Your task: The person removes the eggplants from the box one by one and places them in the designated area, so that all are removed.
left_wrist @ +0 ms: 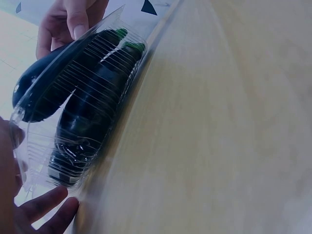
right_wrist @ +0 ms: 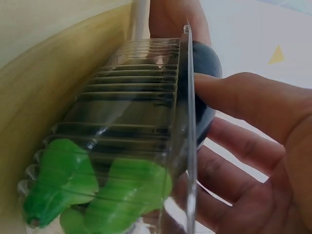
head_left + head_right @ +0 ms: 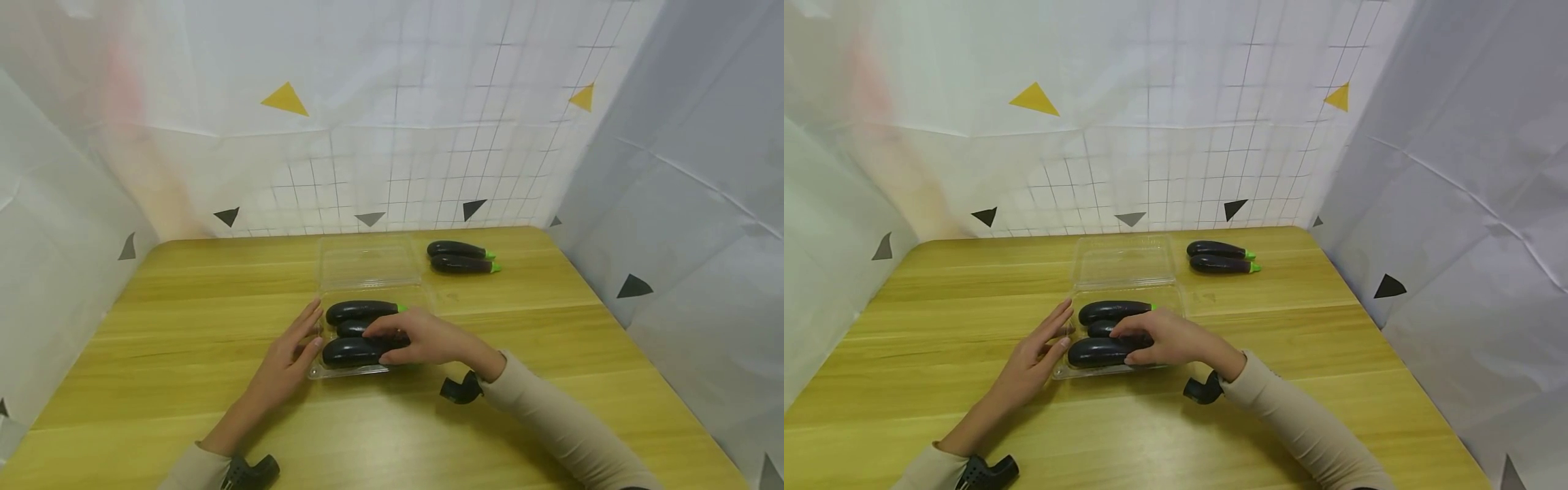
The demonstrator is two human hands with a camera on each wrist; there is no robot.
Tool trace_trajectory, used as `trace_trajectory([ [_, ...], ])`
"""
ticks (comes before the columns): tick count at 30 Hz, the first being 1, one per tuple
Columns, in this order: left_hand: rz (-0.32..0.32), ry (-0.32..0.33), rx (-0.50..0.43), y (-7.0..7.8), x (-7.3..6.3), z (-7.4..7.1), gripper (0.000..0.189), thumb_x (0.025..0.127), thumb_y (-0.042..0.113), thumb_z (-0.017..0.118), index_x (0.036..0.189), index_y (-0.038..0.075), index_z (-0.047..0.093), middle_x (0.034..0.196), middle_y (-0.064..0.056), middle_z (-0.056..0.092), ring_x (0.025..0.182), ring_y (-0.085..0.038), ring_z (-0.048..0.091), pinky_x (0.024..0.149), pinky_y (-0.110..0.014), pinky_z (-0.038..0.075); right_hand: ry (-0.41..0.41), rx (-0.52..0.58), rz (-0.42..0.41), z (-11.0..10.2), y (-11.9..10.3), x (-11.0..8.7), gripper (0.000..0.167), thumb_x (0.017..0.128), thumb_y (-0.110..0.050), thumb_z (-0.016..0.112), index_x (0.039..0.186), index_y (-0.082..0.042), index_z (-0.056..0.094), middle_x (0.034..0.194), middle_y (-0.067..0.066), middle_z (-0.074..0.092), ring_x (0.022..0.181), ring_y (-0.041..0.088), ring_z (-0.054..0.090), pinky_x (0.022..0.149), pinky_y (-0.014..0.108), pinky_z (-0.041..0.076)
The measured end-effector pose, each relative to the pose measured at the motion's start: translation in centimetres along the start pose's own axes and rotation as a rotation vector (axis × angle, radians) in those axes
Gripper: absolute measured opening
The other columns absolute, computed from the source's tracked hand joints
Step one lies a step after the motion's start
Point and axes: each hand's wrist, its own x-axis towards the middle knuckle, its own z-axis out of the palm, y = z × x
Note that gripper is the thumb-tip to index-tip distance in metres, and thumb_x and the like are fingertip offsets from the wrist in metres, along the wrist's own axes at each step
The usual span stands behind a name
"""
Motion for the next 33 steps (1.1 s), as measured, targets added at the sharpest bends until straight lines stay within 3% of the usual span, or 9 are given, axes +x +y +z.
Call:
trace_trajectory([
  [13,0.021,0.011,-0.008,0.2,0.1,0.0,0.053,0.108,0.009,0.056,0.159,0.003,0.042,0.168,-0.008,0.031,0.128,-0.036,0.059,0.097,-0.045,0.055,0.076,0.028,-0.007,-0.3,0.3,-0.1,0.04,0.099,-0.017,0.075,0.137,-0.01,0.067,0.133,0.002,0.067,0.114,0.013,0.065,0.09,0.036,0.058],
  [22,0.012,0.016,0.028,0.1,0.1,-0.1,0.053,0.107,0.01,0.058,0.157,-0.001,0.042,0.167,-0.008,0.033,0.126,-0.03,0.061,0.099,-0.048,0.052,0.189,0.156,-0.008,-0.7,0.5,-0.3,0.039,0.096,-0.016,0.078,0.134,-0.009,0.07,0.129,0.002,0.07,0.114,0.015,0.066,0.088,0.036,0.059],
  [33,0.006,0.006,0.023,0.2,0.0,-0.1,0.053,0.107,0.011,0.058,0.157,-0.001,0.042,0.168,-0.007,0.032,0.127,-0.029,0.061,0.099,-0.047,0.053,0.231,0.146,-0.006,-1.6,0.6,-0.9,0.04,0.097,-0.022,0.078,0.136,-0.012,0.071,0.134,-0.001,0.068,0.114,0.013,0.066,0.09,0.034,0.058],
])
